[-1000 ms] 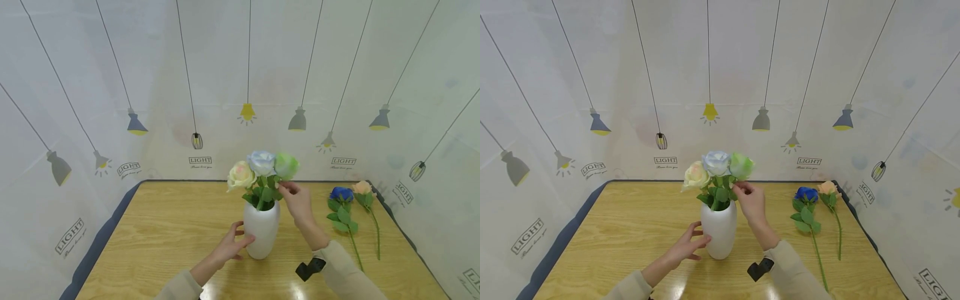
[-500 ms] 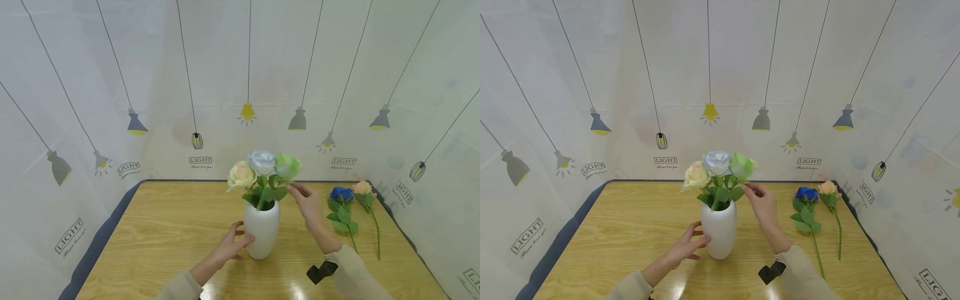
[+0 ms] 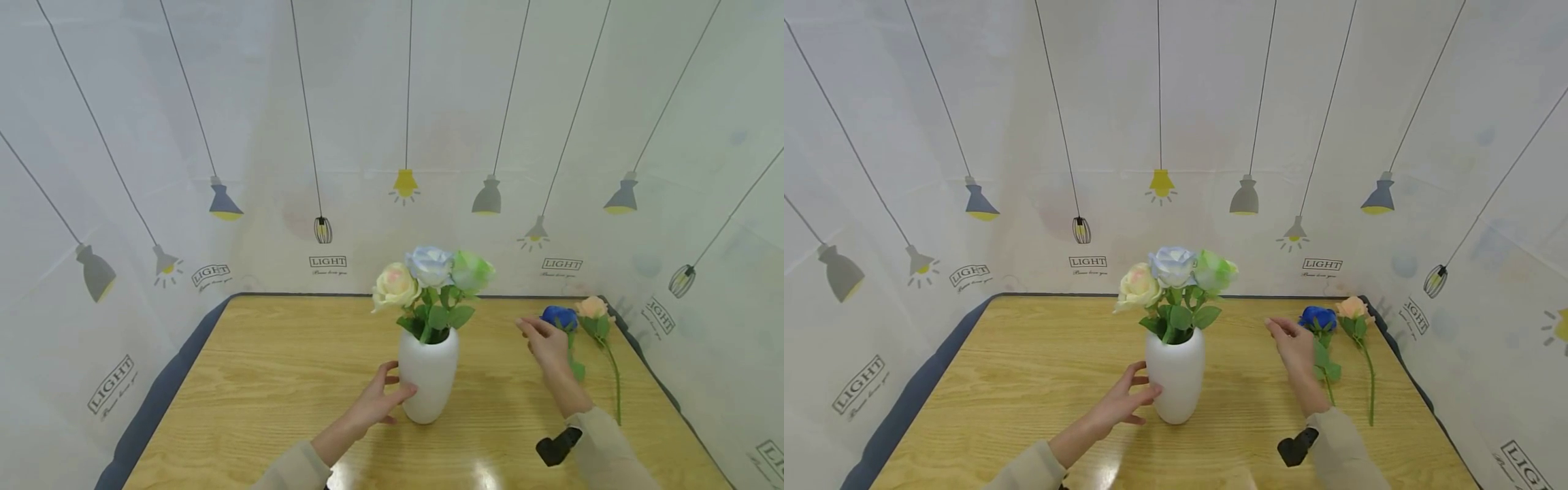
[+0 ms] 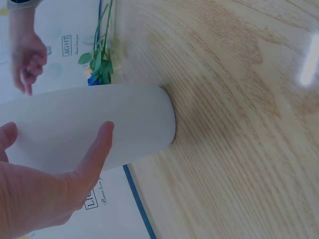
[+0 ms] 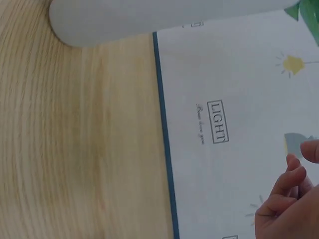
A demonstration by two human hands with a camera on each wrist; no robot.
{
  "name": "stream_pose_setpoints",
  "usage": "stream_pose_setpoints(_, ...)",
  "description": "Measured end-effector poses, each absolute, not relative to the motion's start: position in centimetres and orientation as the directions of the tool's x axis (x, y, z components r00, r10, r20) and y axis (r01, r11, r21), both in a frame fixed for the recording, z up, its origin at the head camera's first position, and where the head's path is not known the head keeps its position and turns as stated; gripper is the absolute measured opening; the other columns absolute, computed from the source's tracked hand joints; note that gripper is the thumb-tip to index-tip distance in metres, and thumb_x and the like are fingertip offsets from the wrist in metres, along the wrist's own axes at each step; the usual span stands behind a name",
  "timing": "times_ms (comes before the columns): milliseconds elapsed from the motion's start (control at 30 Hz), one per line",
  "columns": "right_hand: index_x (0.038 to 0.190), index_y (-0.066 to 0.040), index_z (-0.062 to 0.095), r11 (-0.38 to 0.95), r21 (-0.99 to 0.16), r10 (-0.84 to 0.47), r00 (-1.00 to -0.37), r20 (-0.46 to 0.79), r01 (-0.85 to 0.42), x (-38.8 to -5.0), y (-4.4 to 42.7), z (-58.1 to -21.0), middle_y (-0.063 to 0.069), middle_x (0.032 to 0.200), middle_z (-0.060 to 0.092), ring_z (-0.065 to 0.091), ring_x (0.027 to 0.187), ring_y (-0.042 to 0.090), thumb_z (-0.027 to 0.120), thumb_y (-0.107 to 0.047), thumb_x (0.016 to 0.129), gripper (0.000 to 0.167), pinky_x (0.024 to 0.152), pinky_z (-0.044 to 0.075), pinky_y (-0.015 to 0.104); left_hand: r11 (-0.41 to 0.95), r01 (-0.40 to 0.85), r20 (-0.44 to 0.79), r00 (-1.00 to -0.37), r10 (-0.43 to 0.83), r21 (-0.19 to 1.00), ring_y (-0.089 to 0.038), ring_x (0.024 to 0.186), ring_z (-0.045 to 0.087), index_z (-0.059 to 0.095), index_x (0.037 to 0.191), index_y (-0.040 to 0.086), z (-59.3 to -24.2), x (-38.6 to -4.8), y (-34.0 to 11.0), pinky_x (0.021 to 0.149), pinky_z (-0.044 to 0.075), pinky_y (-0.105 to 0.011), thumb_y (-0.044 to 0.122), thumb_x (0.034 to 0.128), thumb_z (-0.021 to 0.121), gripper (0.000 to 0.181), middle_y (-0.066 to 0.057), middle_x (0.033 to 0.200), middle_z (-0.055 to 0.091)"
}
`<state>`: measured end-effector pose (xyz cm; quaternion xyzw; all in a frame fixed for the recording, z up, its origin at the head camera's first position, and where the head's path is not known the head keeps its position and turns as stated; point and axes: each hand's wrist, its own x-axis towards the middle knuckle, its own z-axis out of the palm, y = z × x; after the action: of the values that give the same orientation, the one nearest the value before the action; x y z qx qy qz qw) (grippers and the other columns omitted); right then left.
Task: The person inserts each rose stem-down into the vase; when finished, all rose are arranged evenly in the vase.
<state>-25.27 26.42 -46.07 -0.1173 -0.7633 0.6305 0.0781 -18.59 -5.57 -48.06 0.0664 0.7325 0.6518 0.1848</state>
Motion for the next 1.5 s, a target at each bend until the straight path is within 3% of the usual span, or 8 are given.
stream_pose_setpoints(167, 0.107, -0.01, 0.063, 0.129, -0.99, 0.291, -0.957, -0.008, 0.048, -28.0, 31.1, -52.6, 0.005, 0.09, 0.059, 0.052, 0.068, 0.019, 0.065, -0.033, 0.08, 0.036, 0.058, 0.043, 0.033, 0.141, -0.144, -0.184, -0.922, 0.341, 0.98, -0.039, 0.1, 0.048, 0.022, 0.134, 0.005, -48.1, -18.6, -5.6, 0.064, 0.048, -0.049, 0.038, 0.0814, 0.062, 0.074, -0.025, 0.126, 0.032)
stream_pose_setpoints(367, 0.111, -0.004, 0.059, 0.223, -0.962, 0.395, -0.917, -0.059, 0.157, -25.7, 31.6, -51.4, 0.005, 0.092, 0.06, 0.053, 0.067, 0.02, 0.059, -0.038, 0.083, 0.044, 0.056, 0.04, 0.04, 0.129, -0.142, -0.178, -0.922, 0.343, 0.981, -0.04, 0.101, 0.047, 0.021, 0.135, 0.005, -48.2, -18.6, -5.6, 0.066, 0.047, -0.051, 0.037, 0.0816, 0.062, 0.074, -0.026, 0.127, 0.031)
stream_pose_setpoints(600, 0.127, -0.001, 0.044, 0.212, -0.949, 0.435, -0.892, -0.124, 0.235, -23.2, 33.4, -51.4, 0.011, 0.11, 0.051, 0.052, 0.073, 0.009, 0.047, -0.042, 0.089, 0.056, 0.071, 0.041, 0.036, 0.135, -0.145, -0.184, -0.923, 0.337, 0.98, -0.039, 0.101, 0.047, 0.022, 0.135, 0.006, -48.2, -18.6, -5.6, 0.065, 0.047, -0.051, 0.037, 0.0812, 0.062, 0.074, -0.025, 0.127, 0.032)
stream_pose_setpoints(833, 0.113, -0.009, 0.055, 0.117, -0.955, 0.48, -0.858, -0.184, 0.271, -22.6, 37.4, -54.7, -0.011, 0.086, 0.052, 0.054, 0.065, 0.003, 0.052, -0.04, 0.086, 0.041, 0.056, 0.043, 0.03, 0.138, -0.152, -0.19, -0.923, 0.334, 0.979, -0.038, 0.101, 0.048, 0.022, 0.135, 0.006, -48.1, -18.5, -5.6, 0.065, 0.047, -0.05, 0.037, 0.0813, 0.062, 0.074, -0.025, 0.127, 0.032)
stream_pose_setpoints(933, 0.107, -0.007, 0.054, 0.153, -0.936, 0.494, -0.844, -0.206, 0.318, -22.0, 38.1, -55.5, -0.01, 0.084, 0.052, 0.054, 0.062, 0.001, 0.053, -0.04, 0.085, 0.04, 0.052, 0.044, 0.029, 0.139, -0.152, -0.191, -0.923, 0.334, 0.979, -0.038, 0.101, 0.048, 0.022, 0.135, 0.006, -48.0, -18.5, -5.6, 0.065, 0.047, -0.05, 0.037, 0.0814, 0.062, 0.074, -0.025, 0.127, 0.032)
stream_pose_setpoints(1100, 0.116, 0.003, 0.046, 0.246, -0.894, 0.462, -0.856, -0.231, 0.374, -20.8, 37.6, -55.2, -0.003, 0.077, 0.057, 0.055, 0.063, 0.008, 0.053, -0.037, 0.085, 0.051, 0.054, 0.044, 0.03, 0.138, -0.151, -0.19, -0.924, 0.333, 0.979, -0.038, 0.1, 0.048, 0.022, 0.134, 0.005, -48.0, -18.6, -5.6, 0.065, 0.047, -0.05, 0.037, 0.0811, 0.062, 0.074, -0.025, 0.126, 0.032)
stream_pose_setpoints(1367, 0.121, 0.011, 0.039, 0.115, -0.918, 0.423, -0.855, -0.3, 0.379, -20.6, 36.4, -55.2, 0.001, 0.079, 0.054, 0.049, 0.058, 0.01, 0.058, -0.015, 0.083, 0.05, 0.051, 0.045, 0.026, 0.14, -0.152, -0.191, -0.925, 0.329, 0.978, -0.037, 0.1, 0.048, 0.023, 0.134, 0.006, -48.1, -18.5, -5.5, 0.065, 0.047, -0.05, 0.037, 0.0809, 0.063, 0.074, -0.025, 0.126, 0.033)
stream_pose_setpoints(1500, 0.119, 0.014, 0.04, 0.165, -0.905, 0.457, -0.843, -0.283, 0.393, -20.9, 36.1, -55.8, 0.003, 0.077, 0.053, 0.047, 0.051, 0.009, 0.056, -0.01, 0.08, 0.049, 0.047, 0.043, 0.025, 0.143, -0.153, -0.193, -0.925, 0.327, 0.978, -0.037, 0.099, 0.049, 0.023, 0.135, 0.006, -48.0, -18.5, -5.5, 0.065, 0.047, -0.05, 0.037, 0.0809, 0.063, 0.074, -0.025, 0.126, 0.033)
